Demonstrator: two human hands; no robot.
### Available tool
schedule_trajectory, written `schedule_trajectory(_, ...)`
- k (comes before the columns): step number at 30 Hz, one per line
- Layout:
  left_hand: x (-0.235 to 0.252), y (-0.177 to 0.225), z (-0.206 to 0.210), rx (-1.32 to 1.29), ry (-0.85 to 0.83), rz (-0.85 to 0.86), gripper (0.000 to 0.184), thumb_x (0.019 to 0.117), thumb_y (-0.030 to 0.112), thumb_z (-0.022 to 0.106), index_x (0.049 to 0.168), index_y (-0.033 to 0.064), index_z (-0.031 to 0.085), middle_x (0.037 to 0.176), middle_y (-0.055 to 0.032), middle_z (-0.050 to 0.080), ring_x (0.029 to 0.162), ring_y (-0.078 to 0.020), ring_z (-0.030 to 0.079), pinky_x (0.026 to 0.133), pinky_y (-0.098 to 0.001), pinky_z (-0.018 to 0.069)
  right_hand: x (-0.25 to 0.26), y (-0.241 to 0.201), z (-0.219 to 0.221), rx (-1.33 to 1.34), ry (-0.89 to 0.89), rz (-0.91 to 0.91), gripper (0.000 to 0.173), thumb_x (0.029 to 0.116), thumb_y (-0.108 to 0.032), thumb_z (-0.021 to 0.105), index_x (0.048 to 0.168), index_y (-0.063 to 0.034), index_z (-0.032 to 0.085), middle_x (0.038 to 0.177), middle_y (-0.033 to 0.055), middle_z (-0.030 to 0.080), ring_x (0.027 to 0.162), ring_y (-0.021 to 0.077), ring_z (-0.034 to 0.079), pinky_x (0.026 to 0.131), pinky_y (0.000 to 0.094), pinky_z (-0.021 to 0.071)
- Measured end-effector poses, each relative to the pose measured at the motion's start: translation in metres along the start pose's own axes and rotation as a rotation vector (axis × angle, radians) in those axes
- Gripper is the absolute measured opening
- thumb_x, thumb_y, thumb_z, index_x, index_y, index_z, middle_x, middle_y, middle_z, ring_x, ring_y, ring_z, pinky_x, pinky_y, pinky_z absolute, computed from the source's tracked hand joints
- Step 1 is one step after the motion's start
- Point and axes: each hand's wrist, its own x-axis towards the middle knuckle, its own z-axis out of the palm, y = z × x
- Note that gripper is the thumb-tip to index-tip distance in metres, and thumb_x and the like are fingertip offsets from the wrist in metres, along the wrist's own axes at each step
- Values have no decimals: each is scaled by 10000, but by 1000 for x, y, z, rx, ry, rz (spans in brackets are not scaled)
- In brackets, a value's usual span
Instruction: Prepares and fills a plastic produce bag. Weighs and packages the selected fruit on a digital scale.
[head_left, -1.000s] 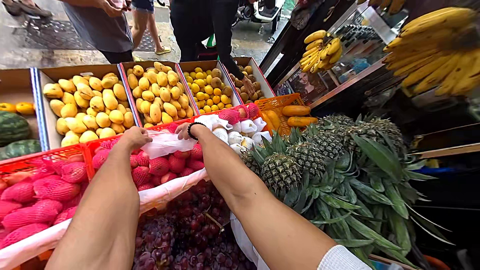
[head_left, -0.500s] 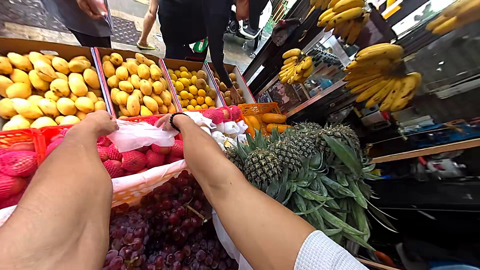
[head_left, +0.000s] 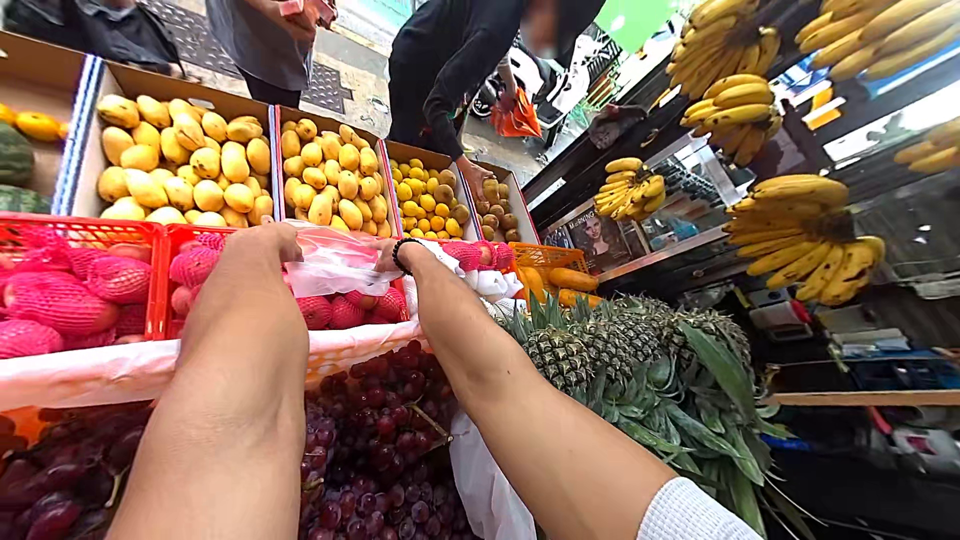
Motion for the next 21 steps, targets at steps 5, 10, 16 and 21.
schedule_trajectory(5, 2, 0, -5, 70, -149, -68, 497, 1010, 233, 650, 1379, -84, 550, 1425, -339, 517, 1383, -489, 451, 1098, -687, 348, 4, -1, 1, -55, -59, 103, 721, 981, -203, 668, 1611, -118, 328, 1500, 210, 514, 1362, 357, 517, 1075, 556, 439)
schedule_trajectory(10, -28, 7, -1, 103, -84, 38, 441, 1043, 129, 571, 1428, -80, 515, 1386, -320, 566, 1355, -452, 507, 1135, -580, 348, -1, -4, 3, -41, -50, 102, 752, 976, -169, 668, 1612, -55, 283, 1520, 236, 482, 1403, 357, 477, 1133, 541, 383)
schedule_trajectory(16, -8, 4, -6, 26, -222, -66, 516, 1040, 185, 594, 1485, -41, 462, 1422, -325, 530, 1364, -465, 489, 1108, -638, 369, 8, 0, 7, -7, -47, 108, 711, 968, -175, 676, 1581, -38, 342, 1479, 237, 515, 1352, 358, 520, 1083, 550, 428)
schedule_trajectory(21, -7, -3, 16, -217, -41, 173, 351, 961, -77, 563, 1304, -34, 626, 1298, -322, 611, 1260, -500, 552, 1056, -672, 395, 5, 10, 21, 200, 98, 96, 824, 882, -107, 776, 1552, 45, 322, 1482, 294, 491, 1372, 387, 507, 1124, 546, 423)
